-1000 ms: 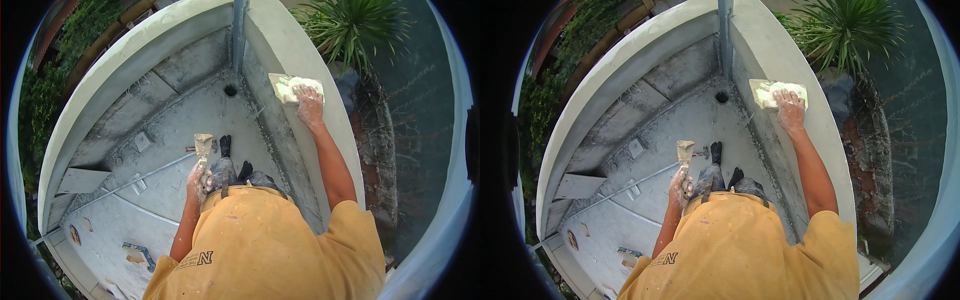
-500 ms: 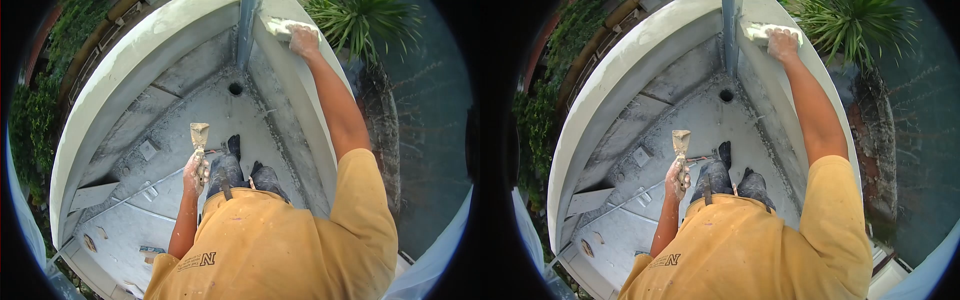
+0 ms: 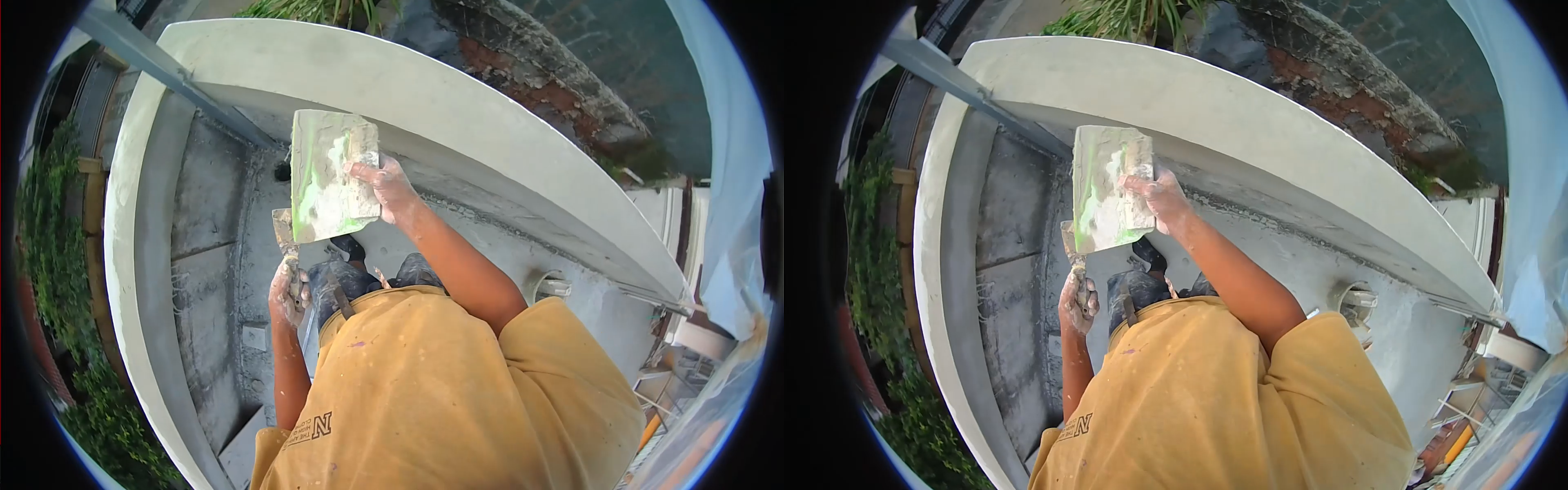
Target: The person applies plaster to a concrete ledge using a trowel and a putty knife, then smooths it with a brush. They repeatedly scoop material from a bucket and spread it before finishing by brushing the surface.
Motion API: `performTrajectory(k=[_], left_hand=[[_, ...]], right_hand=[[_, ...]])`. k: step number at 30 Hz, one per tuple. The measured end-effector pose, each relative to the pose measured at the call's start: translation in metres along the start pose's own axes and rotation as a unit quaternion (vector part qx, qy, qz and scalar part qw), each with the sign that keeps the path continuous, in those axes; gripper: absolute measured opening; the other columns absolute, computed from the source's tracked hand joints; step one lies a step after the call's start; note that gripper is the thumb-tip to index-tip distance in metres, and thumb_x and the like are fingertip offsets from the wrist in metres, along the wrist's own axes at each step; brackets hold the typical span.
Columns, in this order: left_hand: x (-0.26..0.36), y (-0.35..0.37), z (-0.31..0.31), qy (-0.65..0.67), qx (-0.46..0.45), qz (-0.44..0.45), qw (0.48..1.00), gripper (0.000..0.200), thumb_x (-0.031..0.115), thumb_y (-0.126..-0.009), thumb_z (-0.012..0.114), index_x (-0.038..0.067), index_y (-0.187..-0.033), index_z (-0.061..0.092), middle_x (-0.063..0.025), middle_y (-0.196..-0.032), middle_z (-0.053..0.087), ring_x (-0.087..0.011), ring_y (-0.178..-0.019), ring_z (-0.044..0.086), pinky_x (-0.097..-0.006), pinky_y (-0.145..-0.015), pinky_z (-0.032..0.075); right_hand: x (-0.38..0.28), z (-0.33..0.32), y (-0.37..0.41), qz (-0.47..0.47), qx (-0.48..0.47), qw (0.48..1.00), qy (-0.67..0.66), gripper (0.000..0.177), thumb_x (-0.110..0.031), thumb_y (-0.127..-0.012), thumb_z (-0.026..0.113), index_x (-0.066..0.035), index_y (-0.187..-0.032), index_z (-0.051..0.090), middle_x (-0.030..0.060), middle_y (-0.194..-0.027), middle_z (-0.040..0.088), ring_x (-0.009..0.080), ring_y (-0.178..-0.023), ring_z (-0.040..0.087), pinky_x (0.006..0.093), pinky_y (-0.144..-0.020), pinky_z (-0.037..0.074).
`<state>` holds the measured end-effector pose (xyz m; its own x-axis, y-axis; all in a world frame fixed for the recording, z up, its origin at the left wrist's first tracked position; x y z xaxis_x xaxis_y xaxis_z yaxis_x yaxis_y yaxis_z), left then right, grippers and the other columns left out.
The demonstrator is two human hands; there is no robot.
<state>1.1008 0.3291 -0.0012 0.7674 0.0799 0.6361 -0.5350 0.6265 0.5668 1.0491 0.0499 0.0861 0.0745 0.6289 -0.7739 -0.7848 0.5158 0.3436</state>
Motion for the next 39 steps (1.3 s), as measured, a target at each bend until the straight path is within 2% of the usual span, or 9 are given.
performTrajectory(k=[9, 12, 14, 18, 22, 24, 27, 36, 39], left_hand=[[-0.108, 0.056, 0.127, -0.033, -0.143, -0.047, 0.988, 0.049, 0.037, -0.096, 0.057, 0.005, -0.132, 0.052, -0.0041, -0.084, 0.061, -0.0115, -0.05, 0.052, -0.023, -0.04, 0.04], [-0.117, 0.066, 0.167, -0.028, -0.085, -0.028, 0.996, 0.042, 0.035, -0.097, 0.055, 0.006, -0.128, 0.052, -0.0044, -0.085, 0.061, -0.0115, -0.051, 0.052, -0.0233, -0.042, 0.04], [-0.116, 0.049, 0.151, 0.014, -0.164, -0.024, 0.986, 0.038, 0.034, -0.098, 0.054, 0.007, -0.124, 0.052, -0.0049, -0.086, 0.061, -0.0115, -0.052, 0.052, -0.0236, -0.042, 0.041], [-0.087, 0.061, 0.163, -0.008, -0.16, 0.0, 0.987, 0.036, 0.035, -0.098, 0.055, 0.008, -0.121, 0.051, -0.0051, -0.086, 0.06, -0.0118, -0.051, 0.051, -0.0232, -0.042, 0.04], [-0.083, 0.059, 0.141, -0.021, -0.167, 0.011, 0.986, 0.038, 0.037, -0.096, 0.056, 0.007, -0.119, 0.052, -0.005, -0.083, 0.06, -0.0116, -0.051, 0.051, -0.022, -0.039, 0.037], [-0.088, 0.059, 0.131, -0.01, -0.155, 0.016, 0.988, 0.038, 0.036, -0.096, 0.056, 0.006, -0.12, 0.052, -0.0046, -0.081, 0.06, -0.0113, -0.05, 0.051, -0.0218, -0.038, 0.036], [-0.103, 0.063, 0.118, -0.001, -0.12, 0.006, 0.993, 0.038, 0.036, -0.097, 0.056, 0.006, -0.12, 0.053, -0.0046, -0.082, 0.061, -0.011, -0.049, 0.05, -0.0218, -0.038, 0.036], [-0.141, 0.079, 0.149, -0.007, -0.085, 0.054, 0.995, 0.035, 0.037, -0.098, 0.055, 0.007, -0.117, 0.054, -0.0047, -0.08, 0.061, -0.0106, -0.051, 0.051, -0.0221, -0.04, 0.037], [-0.164, 0.095, 0.163, 0.017, -0.051, 0.072, 0.996, 0.033, 0.037, -0.097, 0.055, 0.009, -0.115, 0.055, -0.004, -0.08, 0.06, -0.0111, -0.051, 0.051, -0.0226, -0.04, 0.037]], right_hand=[[0.065, -0.129, 0.191, 0.165, 0.014, 0.954, -0.251, 0.036, -0.014, -0.085, 0.069, 0.0, -0.117, 0.059, 0.012, -0.103, 0.068, 0.0234, -0.089, 0.071, 0.042, -0.081, 0.059], [0.057, -0.17, 0.253, 0.146, 0.035, 0.983, -0.102, 0.041, -0.013, -0.083, 0.072, 0.001, -0.119, 0.059, 0.0102, -0.103, 0.068, 0.0207, -0.087, 0.071, 0.0389, -0.079, 0.059], [0.032, -0.202, 0.284, 0.138, 0.063, 0.988, 0.014, 0.043, -0.012, -0.082, 0.073, 0.002, -0.12, 0.059, 0.009, -0.102, 0.068, 0.0181, -0.086, 0.069, 0.036, -0.077, 0.057], [-0.071, -0.257, 0.344, -0.119, 0.172, 0.976, 0.059, 0.034, -0.009, -0.081, 0.074, 0.002, -0.111, 0.064, 0.0084, -0.102, 0.068, 0.0163, -0.086, 0.066, 0.0335, -0.075, 0.056], [-0.135, -0.328, 0.39, -0.097, 0.265, 0.935, 0.216, 0.039, -0.008, -0.079, 0.074, 0.003, -0.114, 0.062, 0.0117, -0.101, 0.068, 0.0198, -0.088, 0.066, 0.0326, -0.08, 0.053], [-0.177, -0.343, 0.413, -0.082, 0.397, 0.649, 0.644, 0.042, -0.009, -0.079, 0.074, 0.002, -0.117, 0.061, 0.0179, -0.106, 0.067, 0.0265, -0.095, 0.066, 0.0366, -0.084, 0.052], [-0.206, -0.342, 0.416, -0.136, 0.359, 0.747, 0.543, 0.051, -0.009, -0.074, 0.076, -0.003, -0.122, 0.06, 0.0197, -0.118, 0.064, 0.0333, -0.107, 0.062, 0.0403, -0.092, 0.049], [-0.207, -0.411, 0.358, -0.205, 0.093, 0.352, 0.909, 0.074, 0.001, -0.063, 0.075, -0.023, -0.131, 0.06, -0.0022, -0.138, 0.056, 0.022, -0.133, 0.045, 0.049, -0.114, 0.024], [-0.208, -0.483, 0.373, -0.21, 0.074, 0.362, 0.905, 0.073, -0.001, -0.065, 0.075, -0.025, -0.132, 0.06, -0.0023, -0.139, 0.055, 0.0225, -0.135, 0.042, 0.0512, -0.114, 0.024]])
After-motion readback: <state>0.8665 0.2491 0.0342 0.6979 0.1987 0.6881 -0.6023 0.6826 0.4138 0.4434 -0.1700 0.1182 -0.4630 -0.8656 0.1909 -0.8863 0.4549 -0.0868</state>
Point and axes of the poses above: each hand's wrist, its own y-axis away from the middle knuckle, its own z-axis out of the palm, x = y × z, the point moved 5 cm from there along -y, towards the middle knuckle
